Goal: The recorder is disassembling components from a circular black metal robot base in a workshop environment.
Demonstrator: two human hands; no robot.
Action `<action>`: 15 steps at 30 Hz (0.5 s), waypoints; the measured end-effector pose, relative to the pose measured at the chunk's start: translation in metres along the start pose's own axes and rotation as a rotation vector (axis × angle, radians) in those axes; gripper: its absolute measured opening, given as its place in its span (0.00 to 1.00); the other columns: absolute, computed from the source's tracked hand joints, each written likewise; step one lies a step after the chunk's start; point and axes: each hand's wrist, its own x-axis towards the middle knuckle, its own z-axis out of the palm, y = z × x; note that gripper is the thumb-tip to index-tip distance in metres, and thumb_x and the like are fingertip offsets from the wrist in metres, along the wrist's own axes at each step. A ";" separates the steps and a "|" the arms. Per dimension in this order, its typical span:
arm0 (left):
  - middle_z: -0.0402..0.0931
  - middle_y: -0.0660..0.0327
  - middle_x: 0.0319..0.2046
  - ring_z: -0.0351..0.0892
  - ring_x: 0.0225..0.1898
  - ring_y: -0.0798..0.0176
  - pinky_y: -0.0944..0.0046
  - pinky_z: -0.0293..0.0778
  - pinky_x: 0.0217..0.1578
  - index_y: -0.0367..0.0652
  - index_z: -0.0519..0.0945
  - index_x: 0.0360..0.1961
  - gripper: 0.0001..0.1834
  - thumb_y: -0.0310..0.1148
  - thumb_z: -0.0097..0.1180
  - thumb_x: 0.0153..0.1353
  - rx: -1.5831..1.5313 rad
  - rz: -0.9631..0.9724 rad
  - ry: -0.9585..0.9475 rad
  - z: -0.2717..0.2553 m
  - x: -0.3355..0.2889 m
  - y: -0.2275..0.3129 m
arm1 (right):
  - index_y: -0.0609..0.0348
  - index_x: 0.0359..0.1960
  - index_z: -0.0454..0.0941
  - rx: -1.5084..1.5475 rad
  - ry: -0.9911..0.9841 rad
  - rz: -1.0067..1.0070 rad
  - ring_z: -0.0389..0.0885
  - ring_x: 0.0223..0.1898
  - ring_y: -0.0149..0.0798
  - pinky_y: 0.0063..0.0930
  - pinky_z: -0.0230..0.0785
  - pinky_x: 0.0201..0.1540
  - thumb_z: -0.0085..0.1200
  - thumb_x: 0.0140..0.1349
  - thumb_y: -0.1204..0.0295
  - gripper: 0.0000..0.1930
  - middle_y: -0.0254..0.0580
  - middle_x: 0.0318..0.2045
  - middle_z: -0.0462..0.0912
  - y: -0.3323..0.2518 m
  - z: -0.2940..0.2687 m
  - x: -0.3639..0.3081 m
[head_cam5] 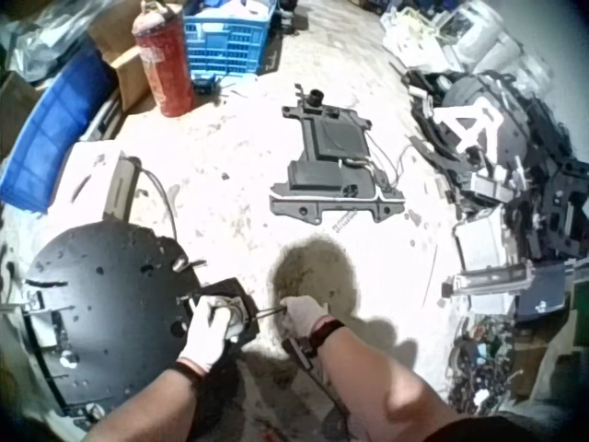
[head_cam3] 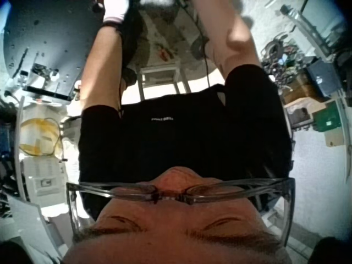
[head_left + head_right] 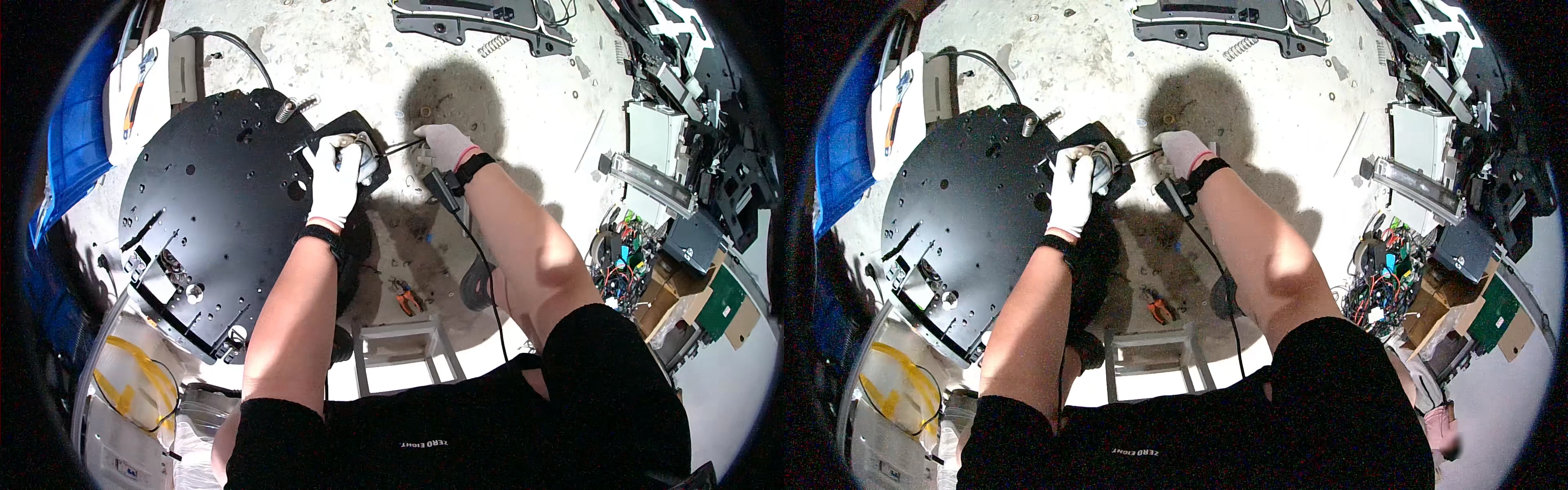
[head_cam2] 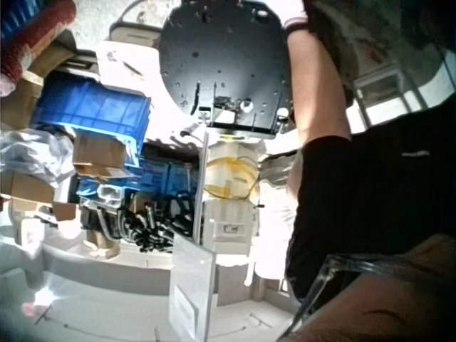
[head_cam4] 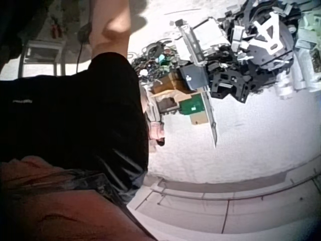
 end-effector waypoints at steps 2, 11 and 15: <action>0.78 0.55 0.35 0.76 0.33 0.59 0.57 0.76 0.45 0.42 0.74 0.45 0.08 0.34 0.54 0.72 0.088 -0.041 0.130 -0.074 -0.021 0.009 | 0.60 0.46 0.84 0.887 0.089 0.892 0.85 0.38 0.47 0.36 0.76 0.40 0.51 0.72 0.63 0.15 0.55 0.35 0.85 -0.145 0.068 0.042; 0.70 0.52 0.65 0.70 0.66 0.57 0.55 0.64 0.70 0.43 0.65 0.70 0.23 0.42 0.36 0.81 -0.198 -0.128 -0.050 -0.106 0.008 -0.051 | 0.59 0.51 0.81 0.379 -0.297 0.087 0.79 0.57 0.59 0.56 0.64 0.67 0.39 0.74 0.46 0.29 0.55 0.58 0.80 -0.318 0.056 0.119; 0.68 0.51 0.65 0.68 0.66 0.53 0.54 0.63 0.68 0.41 0.64 0.70 0.24 0.40 0.39 0.79 0.037 -0.069 0.000 -0.147 0.000 -0.057 | 0.60 0.56 0.77 0.006 0.063 -0.252 0.76 0.60 0.57 0.49 0.64 0.66 0.46 0.71 0.58 0.21 0.56 0.57 0.79 -0.309 0.088 0.112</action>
